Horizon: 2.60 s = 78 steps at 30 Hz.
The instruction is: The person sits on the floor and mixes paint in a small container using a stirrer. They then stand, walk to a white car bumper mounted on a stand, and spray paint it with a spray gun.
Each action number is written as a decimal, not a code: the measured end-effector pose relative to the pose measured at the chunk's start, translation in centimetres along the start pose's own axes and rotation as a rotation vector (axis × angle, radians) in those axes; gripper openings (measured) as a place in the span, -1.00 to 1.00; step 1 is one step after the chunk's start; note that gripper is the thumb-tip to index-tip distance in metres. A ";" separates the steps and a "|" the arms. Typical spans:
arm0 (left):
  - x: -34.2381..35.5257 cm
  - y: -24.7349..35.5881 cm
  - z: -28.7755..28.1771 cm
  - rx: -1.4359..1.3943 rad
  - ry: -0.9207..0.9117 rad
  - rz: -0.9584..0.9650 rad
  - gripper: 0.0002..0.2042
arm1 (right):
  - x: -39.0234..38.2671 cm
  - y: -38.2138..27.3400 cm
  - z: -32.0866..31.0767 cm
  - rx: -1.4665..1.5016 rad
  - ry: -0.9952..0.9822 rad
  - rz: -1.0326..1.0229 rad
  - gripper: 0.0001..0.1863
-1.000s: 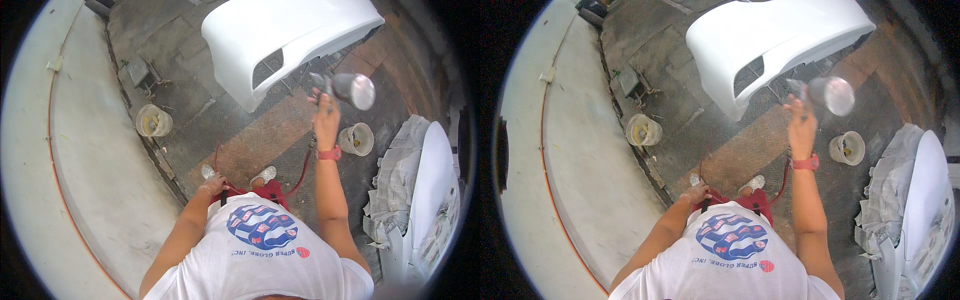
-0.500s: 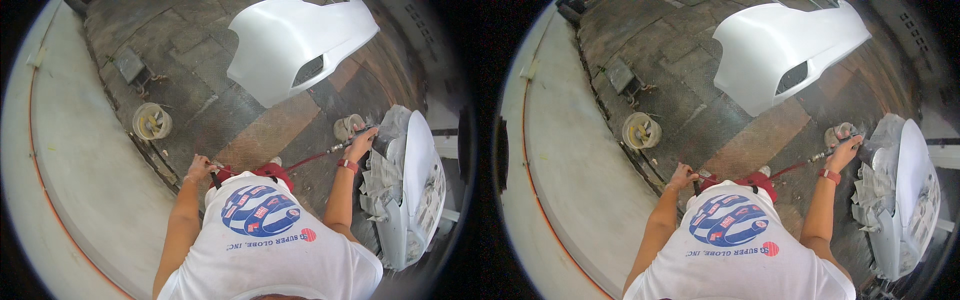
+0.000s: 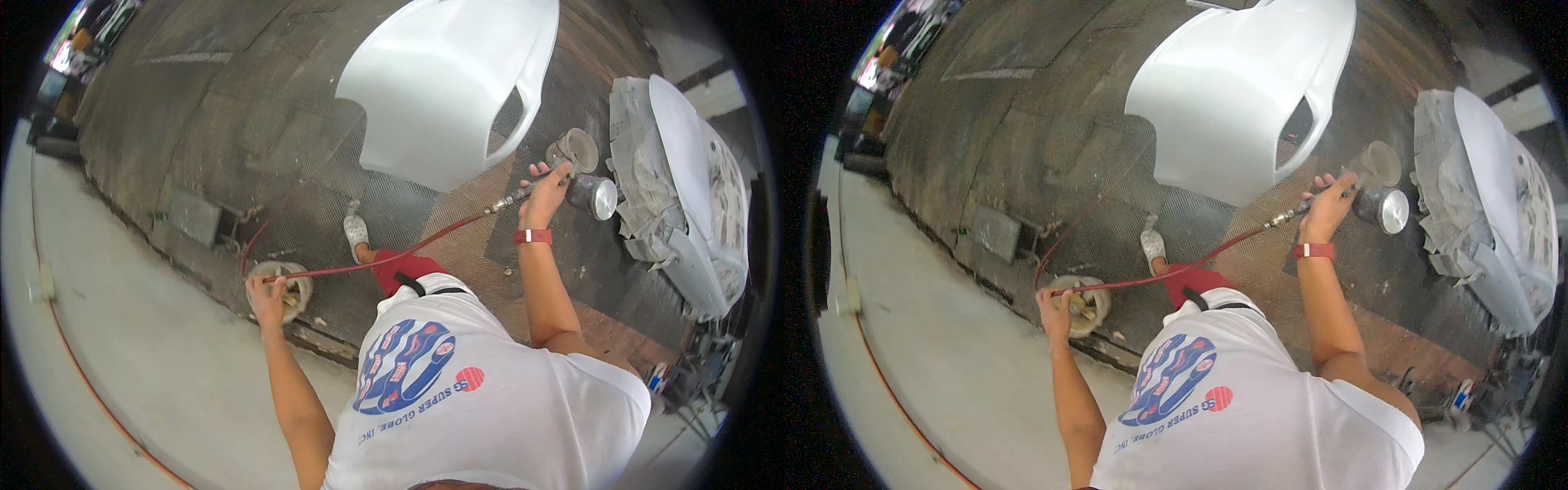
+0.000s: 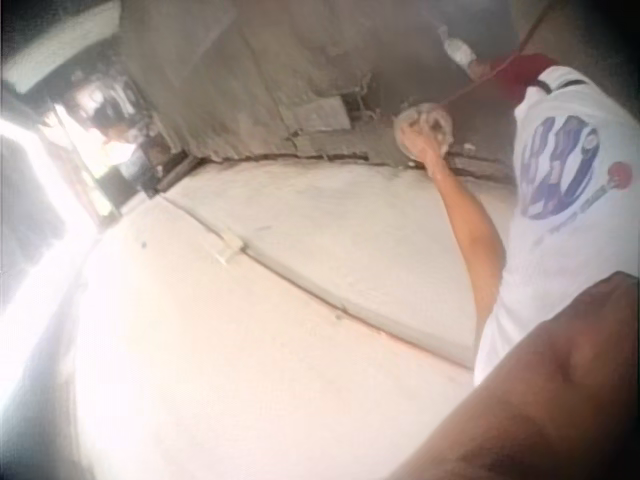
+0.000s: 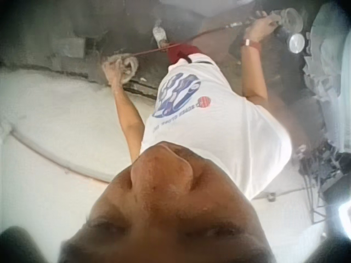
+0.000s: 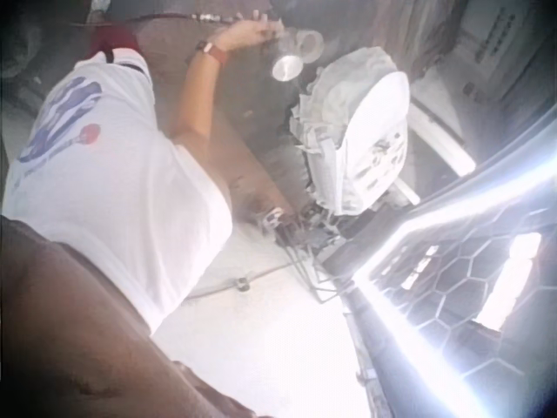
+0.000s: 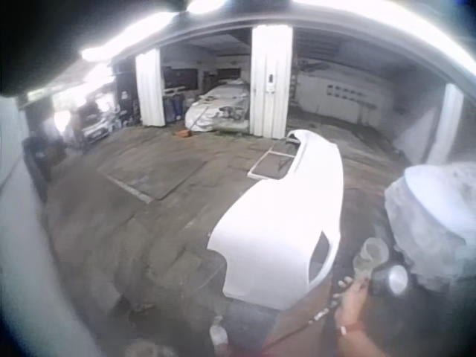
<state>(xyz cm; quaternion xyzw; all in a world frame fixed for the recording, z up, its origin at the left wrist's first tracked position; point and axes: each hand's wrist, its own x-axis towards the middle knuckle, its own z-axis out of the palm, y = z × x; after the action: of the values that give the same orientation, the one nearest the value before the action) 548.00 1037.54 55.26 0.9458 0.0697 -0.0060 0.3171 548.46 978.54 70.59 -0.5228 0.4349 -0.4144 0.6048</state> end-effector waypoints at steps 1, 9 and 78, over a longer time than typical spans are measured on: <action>2.6 0.4 -1.3 -0.003 0.035 0.002 -0.51 | -0.1 0.4 2.5 0.015 0.009 -0.026 -0.21; 23.5 1.8 -13.0 0.097 0.134 0.157 -0.62 | -3.5 -0.9 26.0 0.127 -0.116 -0.081 -0.25; 105.2 74.0 36.9 0.671 -1.284 1.689 -0.45 | -2.7 6.7 60.3 0.357 2.201 0.042 -0.29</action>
<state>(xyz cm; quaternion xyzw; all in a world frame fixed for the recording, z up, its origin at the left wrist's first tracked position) 663.42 970.47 64.23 0.5484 -0.7788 -0.2952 -0.0752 605.91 998.28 68.75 0.2314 0.6766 -0.6981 -0.0370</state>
